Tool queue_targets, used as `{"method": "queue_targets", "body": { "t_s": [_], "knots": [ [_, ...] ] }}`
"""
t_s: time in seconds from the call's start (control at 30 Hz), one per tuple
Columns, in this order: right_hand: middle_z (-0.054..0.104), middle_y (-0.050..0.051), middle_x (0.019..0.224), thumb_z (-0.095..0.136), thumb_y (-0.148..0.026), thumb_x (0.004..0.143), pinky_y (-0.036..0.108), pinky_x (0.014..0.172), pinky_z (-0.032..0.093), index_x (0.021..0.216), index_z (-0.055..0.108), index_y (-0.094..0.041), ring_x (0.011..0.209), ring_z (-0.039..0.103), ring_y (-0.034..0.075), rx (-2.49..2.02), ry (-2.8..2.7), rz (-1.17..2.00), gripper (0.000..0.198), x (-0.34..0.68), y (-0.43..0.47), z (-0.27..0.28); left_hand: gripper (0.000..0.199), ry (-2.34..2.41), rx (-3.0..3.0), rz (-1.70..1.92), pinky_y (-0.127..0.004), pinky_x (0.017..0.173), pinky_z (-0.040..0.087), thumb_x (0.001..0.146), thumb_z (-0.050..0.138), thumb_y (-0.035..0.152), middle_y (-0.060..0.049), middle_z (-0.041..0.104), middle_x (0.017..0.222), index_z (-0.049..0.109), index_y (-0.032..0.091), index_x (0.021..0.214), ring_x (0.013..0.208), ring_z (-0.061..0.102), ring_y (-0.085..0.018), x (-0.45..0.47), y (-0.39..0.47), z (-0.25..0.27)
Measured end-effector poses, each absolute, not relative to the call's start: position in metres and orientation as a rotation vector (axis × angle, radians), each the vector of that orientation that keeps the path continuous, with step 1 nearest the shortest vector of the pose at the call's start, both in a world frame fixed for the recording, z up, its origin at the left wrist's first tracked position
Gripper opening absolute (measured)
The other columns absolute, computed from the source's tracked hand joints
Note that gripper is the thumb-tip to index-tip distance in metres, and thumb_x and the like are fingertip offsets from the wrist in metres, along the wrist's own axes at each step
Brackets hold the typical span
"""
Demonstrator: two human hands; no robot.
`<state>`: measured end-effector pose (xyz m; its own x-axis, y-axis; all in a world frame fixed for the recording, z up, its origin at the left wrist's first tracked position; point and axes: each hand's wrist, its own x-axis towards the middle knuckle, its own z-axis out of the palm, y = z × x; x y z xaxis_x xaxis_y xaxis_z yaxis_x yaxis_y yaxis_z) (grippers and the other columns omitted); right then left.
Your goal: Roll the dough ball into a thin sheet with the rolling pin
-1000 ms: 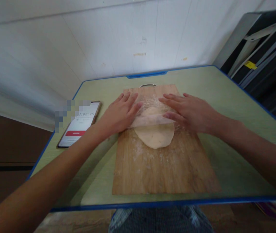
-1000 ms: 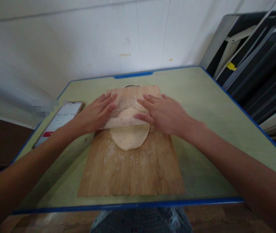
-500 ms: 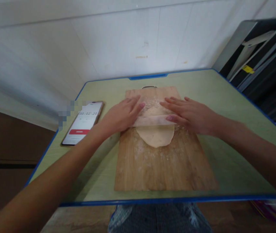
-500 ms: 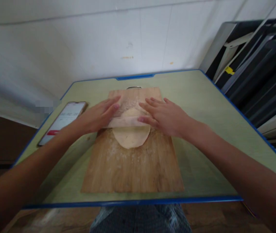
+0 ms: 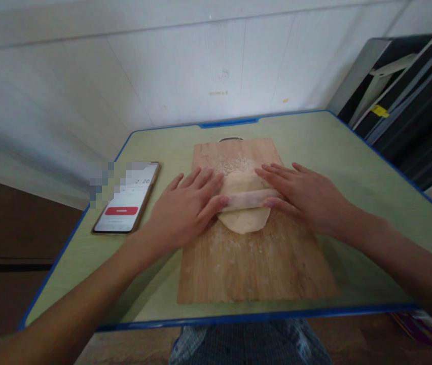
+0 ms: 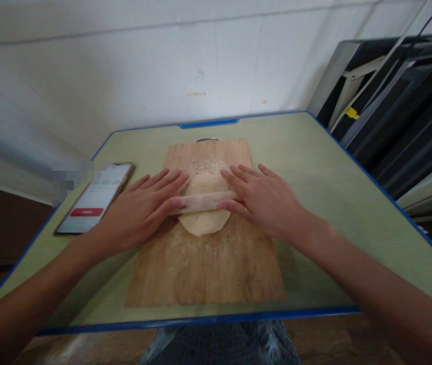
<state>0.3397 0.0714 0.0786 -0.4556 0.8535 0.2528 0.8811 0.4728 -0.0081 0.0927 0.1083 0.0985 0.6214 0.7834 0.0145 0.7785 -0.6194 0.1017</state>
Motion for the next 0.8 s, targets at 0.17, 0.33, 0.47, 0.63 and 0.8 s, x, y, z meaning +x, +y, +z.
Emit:
{"method": "queue_targets", "body": {
  "t_s": [0.17, 0.33, 0.47, 0.63, 0.8],
  "knots": [
    [0.064, 0.016, 0.126, 0.024, -0.047, 0.099, 0.053, 0.098, 0.045, 0.120, 0.062, -0.014, 0.116, 0.060, 0.030, -1.550, -2.457, -0.216, 0.055, 0.335, 0.075, 0.079, 0.056, 1.302, 2.851, 0.058, -0.046, 0.112, 0.032, 0.102, 0.012, 0.041, -0.011, 0.047, 0.147, 0.044, 0.015, 0.141, 0.137, 0.040, -0.027, 0.096, 0.116, 0.094],
    [0.061, 0.023, 0.128, 0.024, -0.050, 0.098, 0.051, 0.096, 0.047, 0.124, 0.058, -0.005, 0.113, 0.062, 0.032, -1.544, -2.439, -0.312, 0.062, 0.332, 0.060, 0.079, 0.056, 1.355, 2.863, 0.084, -0.052, 0.114, 0.027, 0.101, 0.015, 0.042, -0.013, 0.045, 0.148, 0.044, 0.014, 0.140, 0.139, 0.037, -0.028, 0.097, 0.109, 0.097],
    [0.053, 0.026, 0.135, 0.029, -0.053, 0.096, 0.051, 0.100, 0.045, 0.133, 0.049, 0.002, 0.123, 0.055, 0.032, -1.514, -2.400, -0.391, 0.069, 0.332, 0.048, 0.077, 0.059, 1.383, 2.862, 0.075, -0.055, 0.116, 0.020, 0.101, 0.015, 0.045, -0.015, 0.044, 0.148, 0.042, 0.011, 0.141, 0.141, 0.033, -0.028, 0.096, 0.095, 0.100],
    [0.058, 0.024, 0.131, 0.032, -0.051, 0.097, 0.047, 0.095, 0.049, 0.128, 0.055, -0.001, 0.115, 0.060, 0.032, -1.635, -2.422, -0.297, 0.064, 0.331, 0.063, 0.079, 0.059, 1.340, 2.874, 0.029, -0.056, 0.112, 0.026, 0.102, 0.010, 0.041, -0.018, 0.045, 0.147, 0.045, 0.009, 0.137, 0.140, 0.035, -0.030, 0.098, 0.108, 0.099],
    [0.056, 0.027, 0.131, 0.025, -0.055, 0.097, 0.047, 0.098, 0.048, 0.131, 0.050, 0.004, 0.119, 0.058, 0.032, -1.484, -2.390, -0.431, 0.072, 0.331, 0.049, 0.078, 0.064, 1.366, 2.834, 0.025, -0.049, 0.117, 0.022, 0.100, 0.014, 0.050, -0.017, 0.044, 0.148, 0.037, 0.008, 0.143, 0.142, 0.033, -0.026, 0.095, 0.095, 0.102]
  ]
}}
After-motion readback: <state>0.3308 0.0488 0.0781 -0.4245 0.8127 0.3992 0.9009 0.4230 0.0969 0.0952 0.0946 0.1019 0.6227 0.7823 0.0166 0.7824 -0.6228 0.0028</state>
